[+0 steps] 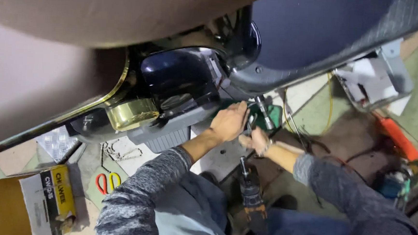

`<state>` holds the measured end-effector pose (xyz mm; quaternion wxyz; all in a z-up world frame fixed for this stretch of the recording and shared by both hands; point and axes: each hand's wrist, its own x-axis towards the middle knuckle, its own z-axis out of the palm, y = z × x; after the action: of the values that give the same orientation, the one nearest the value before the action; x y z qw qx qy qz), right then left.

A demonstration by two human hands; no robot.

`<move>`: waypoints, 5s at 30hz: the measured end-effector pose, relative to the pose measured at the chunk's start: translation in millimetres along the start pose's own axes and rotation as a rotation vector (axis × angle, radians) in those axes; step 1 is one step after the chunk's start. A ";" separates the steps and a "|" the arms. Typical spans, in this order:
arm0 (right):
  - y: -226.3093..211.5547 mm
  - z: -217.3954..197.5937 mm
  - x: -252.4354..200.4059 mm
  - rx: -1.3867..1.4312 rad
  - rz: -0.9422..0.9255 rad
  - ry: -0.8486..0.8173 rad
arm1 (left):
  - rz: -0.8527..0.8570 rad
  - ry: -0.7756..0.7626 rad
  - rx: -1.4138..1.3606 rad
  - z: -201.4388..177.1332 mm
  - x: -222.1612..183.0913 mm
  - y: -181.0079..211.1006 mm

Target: The person uses a wrench and an impact driver to remove and install bolts on a motorcycle frame near the rear axle, then handles a bracket and wires.

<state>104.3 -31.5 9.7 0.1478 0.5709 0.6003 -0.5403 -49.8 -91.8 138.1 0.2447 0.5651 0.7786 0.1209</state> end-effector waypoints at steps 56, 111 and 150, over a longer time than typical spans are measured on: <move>-7.3 -27.4 -89.8 0.319 -0.578 0.637 | 0.039 -0.166 -0.040 -12.2 12.3 -13.7; -46.4 -121.3 -262.7 0.229 -0.894 0.393 | 0.173 -0.253 -0.757 -86.3 -60.1 103.0; -58.2 -134.0 -202.2 -0.231 -0.412 0.432 | 0.026 0.003 0.181 -85.8 -26.4 136.3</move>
<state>175.6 -14.5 248.1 -0.0316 0.5183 0.7782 -0.3533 24.0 -63.8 280.9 0.1898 0.5947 0.7794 0.0541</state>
